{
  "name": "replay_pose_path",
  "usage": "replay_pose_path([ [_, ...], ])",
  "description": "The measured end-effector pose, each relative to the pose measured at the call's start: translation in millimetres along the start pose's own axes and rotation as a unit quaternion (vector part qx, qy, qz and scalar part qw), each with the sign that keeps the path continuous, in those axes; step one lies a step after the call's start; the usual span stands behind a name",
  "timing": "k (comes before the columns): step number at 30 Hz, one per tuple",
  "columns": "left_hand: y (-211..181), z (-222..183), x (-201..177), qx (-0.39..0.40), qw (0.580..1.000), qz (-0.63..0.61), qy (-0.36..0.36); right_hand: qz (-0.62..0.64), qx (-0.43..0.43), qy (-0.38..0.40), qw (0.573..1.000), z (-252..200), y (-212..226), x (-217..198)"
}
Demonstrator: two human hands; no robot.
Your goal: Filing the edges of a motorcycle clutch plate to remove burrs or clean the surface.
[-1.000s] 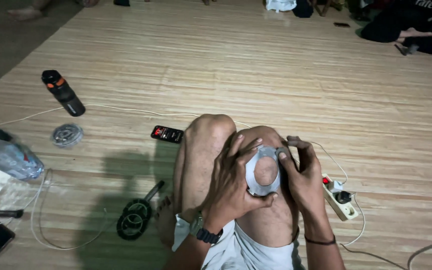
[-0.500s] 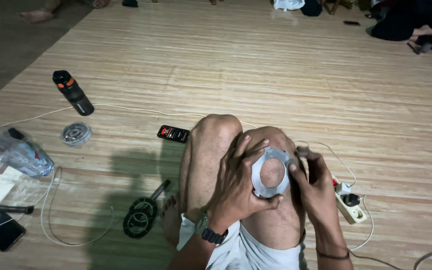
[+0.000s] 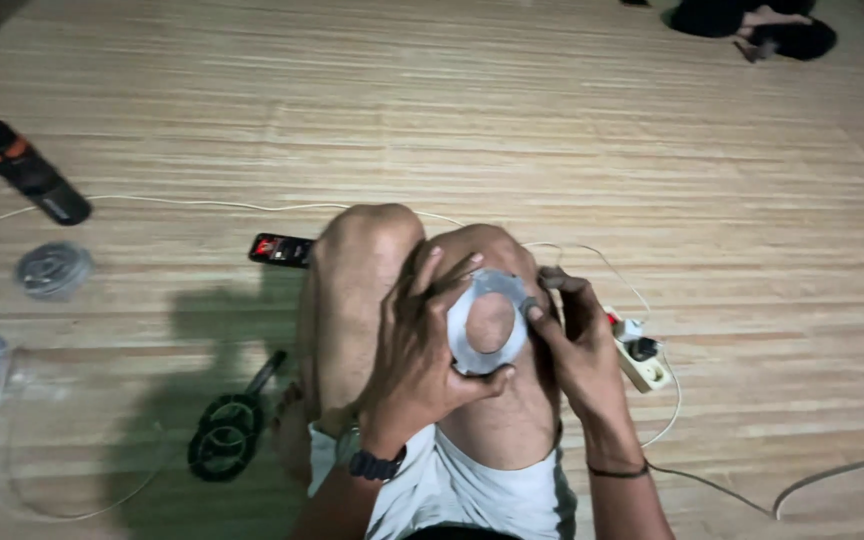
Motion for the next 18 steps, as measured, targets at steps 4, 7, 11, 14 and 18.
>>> replay_pose_path([
  [4,3,-1,3,-0.004,1.000,0.012,-0.006,0.010,-0.076,0.042,0.996,12,25,20],
  [7,5,-2,4,-0.008,1.000,0.011,-0.002,-0.004,-0.085,0.047,0.995,11,30,21],
  [11,4,-4,5,0.001,1.000,0.019,-0.006,-0.017,-0.050,0.033,0.998,-8,18,7],
  [14,5,-4,6,-0.008,1.000,0.010,0.005,-0.027,-0.066,0.023,0.997,-5,21,9],
  [18,7,-4,6,-0.010,1.000,0.000,0.005,-0.035,-0.088,0.033,0.995,9,30,21],
])
Point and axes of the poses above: each hand's wrist, its own z-axis towards the middle knuckle, its own x-axis out of the palm, y = z × x, the point moved 8 cm from there along z, towards the middle knuckle, and after that the axes turned 5 degrees about -y, right-handed, at the moved point
